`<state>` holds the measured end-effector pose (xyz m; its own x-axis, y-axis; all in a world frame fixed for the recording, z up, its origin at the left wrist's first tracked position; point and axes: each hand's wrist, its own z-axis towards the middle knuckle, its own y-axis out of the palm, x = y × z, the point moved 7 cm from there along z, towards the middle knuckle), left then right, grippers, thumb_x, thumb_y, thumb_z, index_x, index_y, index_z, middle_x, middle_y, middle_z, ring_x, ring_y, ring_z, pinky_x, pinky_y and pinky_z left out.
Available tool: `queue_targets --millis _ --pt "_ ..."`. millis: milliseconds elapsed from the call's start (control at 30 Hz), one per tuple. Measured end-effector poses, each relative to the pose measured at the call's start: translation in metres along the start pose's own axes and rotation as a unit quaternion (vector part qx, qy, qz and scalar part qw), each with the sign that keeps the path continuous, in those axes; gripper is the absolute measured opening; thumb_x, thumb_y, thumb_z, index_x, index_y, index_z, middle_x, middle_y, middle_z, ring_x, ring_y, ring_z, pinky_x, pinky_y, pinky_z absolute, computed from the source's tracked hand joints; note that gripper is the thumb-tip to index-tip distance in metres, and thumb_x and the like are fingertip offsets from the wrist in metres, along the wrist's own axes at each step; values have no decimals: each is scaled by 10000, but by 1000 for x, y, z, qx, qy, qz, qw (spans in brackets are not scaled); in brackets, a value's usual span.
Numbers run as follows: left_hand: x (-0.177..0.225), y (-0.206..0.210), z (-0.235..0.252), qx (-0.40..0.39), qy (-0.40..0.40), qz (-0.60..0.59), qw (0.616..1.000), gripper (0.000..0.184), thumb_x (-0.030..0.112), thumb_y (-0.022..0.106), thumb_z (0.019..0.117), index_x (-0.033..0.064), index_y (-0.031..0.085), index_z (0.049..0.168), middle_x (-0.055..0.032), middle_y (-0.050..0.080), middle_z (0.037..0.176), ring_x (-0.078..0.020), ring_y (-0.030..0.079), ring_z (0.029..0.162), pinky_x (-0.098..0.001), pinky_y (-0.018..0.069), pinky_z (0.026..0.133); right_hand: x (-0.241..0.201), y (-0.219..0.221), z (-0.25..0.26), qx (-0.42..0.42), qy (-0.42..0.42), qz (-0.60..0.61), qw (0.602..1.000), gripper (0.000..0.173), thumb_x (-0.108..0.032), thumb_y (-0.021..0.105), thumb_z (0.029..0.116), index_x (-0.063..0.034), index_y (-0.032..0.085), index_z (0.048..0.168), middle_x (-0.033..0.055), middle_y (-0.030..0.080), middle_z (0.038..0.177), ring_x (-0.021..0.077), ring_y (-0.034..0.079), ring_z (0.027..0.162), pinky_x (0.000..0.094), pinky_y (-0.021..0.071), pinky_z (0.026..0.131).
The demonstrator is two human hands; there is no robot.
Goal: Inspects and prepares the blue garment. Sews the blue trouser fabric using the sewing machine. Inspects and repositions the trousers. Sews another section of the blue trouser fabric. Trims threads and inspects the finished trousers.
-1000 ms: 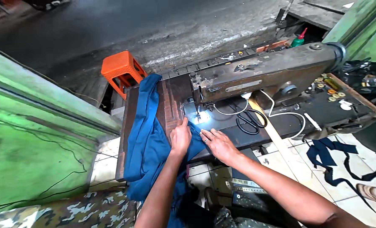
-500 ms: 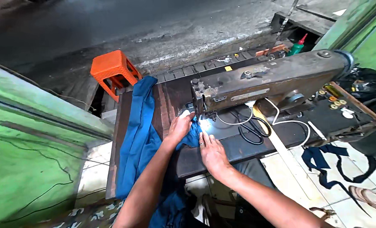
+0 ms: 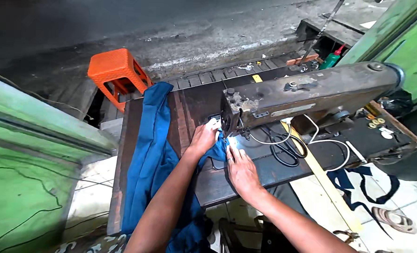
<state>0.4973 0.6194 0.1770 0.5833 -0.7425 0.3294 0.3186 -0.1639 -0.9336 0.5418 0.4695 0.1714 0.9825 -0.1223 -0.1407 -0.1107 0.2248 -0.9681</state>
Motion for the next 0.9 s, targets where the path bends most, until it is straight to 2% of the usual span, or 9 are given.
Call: queue_targets --millis 267,400,533,600,667,733,767,833,900 --pt "0 2 1 -11 -3 7 1000 164 94 621 979 -5 734 1043 -178 698 1137 -354 713 939 -538 576 822 2 1 -2 9 -4 3 1000 427 -74 578 955 11 630 1371 193 651 1341 337 697 1042 424 569 868" --pt "0 2 1 -11 -3 9 1000 186 94 614 985 11 738 1097 -172 698 1174 -353 713 971 -542 571 849 3 1 -1 -18 3 13 1000 431 -81 536 984 8 606 1400 189 635 1370 330 689 1073 421 553 897" --pt "-3 -12 -7 18 57 14 998 186 115 708 944 43 719 1114 -146 685 1112 -320 715 892 -519 594 766 7 1 0 -33 2 48 998 421 -98 491 1012 6 599 1406 190 634 1373 330 682 1119 428 546 944" --pt "-12 -27 -15 -14 59 -6 998 331 139 777 898 78 685 1209 -141 670 1196 -316 705 996 -532 593 837 14 1 1 -37 -2 96 995 424 -200 446 1057 -9 610 1398 180 629 1383 329 665 1170 442 532 991" --pt "-18 -44 -27 -70 19 -8 997 587 182 866 821 124 629 1355 -144 629 1309 -334 669 1112 -565 560 930 24 1 1 -52 -10 166 985 458 -281 432 1067 -29 606 1407 169 597 1429 324 625 1251 456 500 1056" --pt "-12 -61 -43 -112 -12 32 993 759 192 907 773 153 565 1449 -131 571 1415 -345 603 1238 -563 513 1023 32 -1 0 -52 -24 223 973 439 -288 468 1057 -34 636 1373 162 591 1437 311 610 1277 439 493 1075" --pt "-2 -66 -52 -110 0 60 992 727 183 903 774 148 582 1426 -120 565 1436 -352 575 1277 -560 488 1057 34 -3 -1 -53 -29 241 969 412 -258 493 1051 -28 646 1356 167 591 1432 308 607 1283 426 490 1085" --pt "28 -67 -68 -64 93 104 988 541 130 840 822 150 663 1333 -103 632 1360 -353 604 1213 -562 502 983 37 -5 -3 -55 -28 267 962 363 -181 527 1034 -19 659 1330 174 606 1402 297 616 1268 396 491 1087" --pt "56 -55 -78 -39 170 122 977 314 56 670 943 158 714 1237 -70 686 1272 -308 644 1167 -516 528 942 40 -6 -4 -58 -19 287 956 336 -141 528 1029 -17 668 1308 176 625 1364 293 627 1241 392 492 1081"
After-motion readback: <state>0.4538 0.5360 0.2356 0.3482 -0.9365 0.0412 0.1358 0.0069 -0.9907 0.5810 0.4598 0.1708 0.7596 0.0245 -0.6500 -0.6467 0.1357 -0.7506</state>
